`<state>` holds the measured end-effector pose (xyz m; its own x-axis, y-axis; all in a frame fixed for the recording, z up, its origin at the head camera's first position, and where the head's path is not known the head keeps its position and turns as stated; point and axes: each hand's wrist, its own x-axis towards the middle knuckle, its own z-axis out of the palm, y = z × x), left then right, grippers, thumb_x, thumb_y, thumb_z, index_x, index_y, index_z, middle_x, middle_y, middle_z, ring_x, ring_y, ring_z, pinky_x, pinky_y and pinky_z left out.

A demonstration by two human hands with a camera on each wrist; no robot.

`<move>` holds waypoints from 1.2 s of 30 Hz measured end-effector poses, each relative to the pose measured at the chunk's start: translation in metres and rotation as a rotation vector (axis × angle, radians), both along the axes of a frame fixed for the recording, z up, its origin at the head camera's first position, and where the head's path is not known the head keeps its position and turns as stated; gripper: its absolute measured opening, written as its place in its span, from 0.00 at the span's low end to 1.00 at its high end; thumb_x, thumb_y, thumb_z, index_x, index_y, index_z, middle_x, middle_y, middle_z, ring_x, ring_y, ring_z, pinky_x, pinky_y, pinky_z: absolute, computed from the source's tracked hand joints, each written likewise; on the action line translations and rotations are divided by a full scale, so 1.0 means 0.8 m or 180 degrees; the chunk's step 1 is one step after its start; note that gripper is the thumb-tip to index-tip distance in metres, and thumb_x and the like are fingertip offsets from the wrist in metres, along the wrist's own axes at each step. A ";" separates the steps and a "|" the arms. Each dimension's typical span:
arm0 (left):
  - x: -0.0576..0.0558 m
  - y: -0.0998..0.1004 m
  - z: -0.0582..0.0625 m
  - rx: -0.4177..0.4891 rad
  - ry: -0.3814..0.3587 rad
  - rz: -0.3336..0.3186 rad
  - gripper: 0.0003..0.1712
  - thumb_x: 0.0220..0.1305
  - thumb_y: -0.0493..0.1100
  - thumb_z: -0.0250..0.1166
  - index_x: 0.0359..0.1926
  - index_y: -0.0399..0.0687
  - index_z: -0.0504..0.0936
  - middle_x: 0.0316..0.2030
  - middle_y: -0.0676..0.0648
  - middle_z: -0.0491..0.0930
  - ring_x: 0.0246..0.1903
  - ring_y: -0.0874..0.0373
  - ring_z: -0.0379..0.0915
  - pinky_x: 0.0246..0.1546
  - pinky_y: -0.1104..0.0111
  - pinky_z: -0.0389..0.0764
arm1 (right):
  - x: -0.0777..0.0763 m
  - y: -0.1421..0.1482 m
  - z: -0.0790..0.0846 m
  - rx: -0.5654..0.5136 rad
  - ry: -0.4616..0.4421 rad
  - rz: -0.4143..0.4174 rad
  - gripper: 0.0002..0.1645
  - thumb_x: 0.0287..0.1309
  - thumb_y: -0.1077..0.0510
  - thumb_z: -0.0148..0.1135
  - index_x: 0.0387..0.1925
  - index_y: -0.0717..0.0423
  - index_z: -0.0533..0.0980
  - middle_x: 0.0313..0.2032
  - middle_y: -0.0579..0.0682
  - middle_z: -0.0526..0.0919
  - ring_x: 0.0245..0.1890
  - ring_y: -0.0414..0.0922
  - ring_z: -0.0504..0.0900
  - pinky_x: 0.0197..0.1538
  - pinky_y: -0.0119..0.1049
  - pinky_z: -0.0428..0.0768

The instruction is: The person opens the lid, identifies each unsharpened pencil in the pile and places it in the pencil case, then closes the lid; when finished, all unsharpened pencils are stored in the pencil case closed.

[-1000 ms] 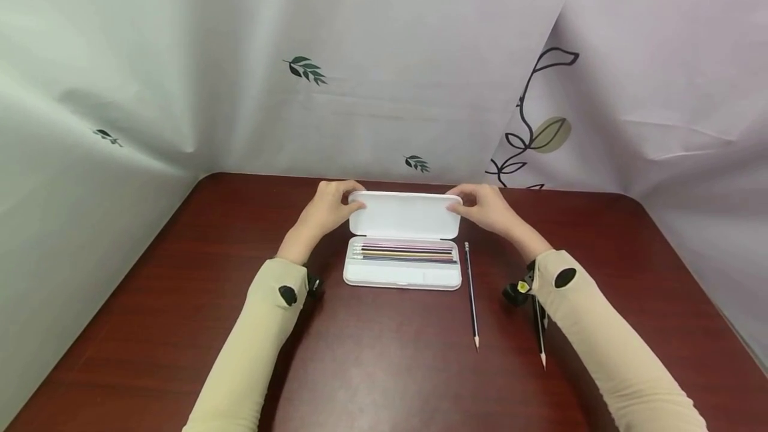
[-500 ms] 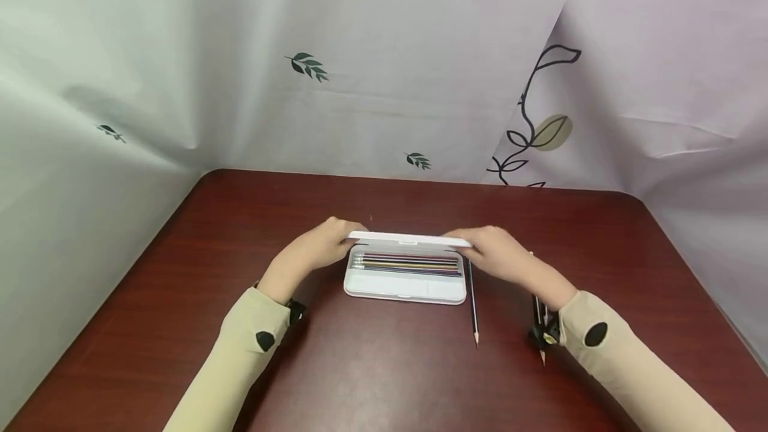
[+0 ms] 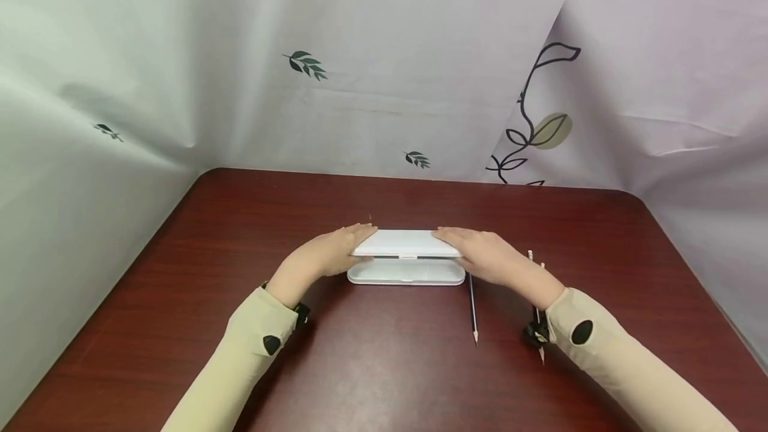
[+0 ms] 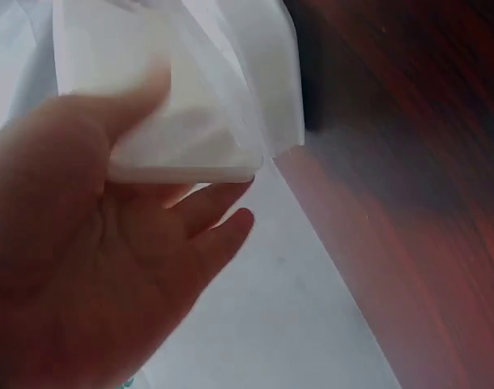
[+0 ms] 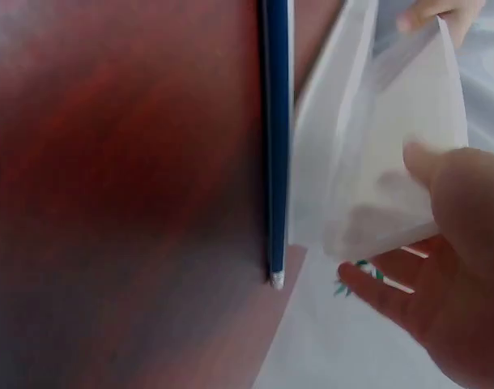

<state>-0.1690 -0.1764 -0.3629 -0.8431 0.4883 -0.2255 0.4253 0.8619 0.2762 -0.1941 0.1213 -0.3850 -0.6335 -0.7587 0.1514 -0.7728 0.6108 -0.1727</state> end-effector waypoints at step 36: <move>0.007 0.004 -0.028 -0.0375 -0.0429 0.0089 0.59 0.59 0.69 0.52 0.72 0.39 0.31 0.72 0.36 0.26 0.70 0.39 0.24 0.69 0.50 0.39 | 0.025 -0.023 -0.029 0.0512 -0.0784 0.0006 0.58 0.55 0.30 0.53 0.73 0.56 0.41 0.72 0.64 0.36 0.71 0.60 0.37 0.66 0.63 0.45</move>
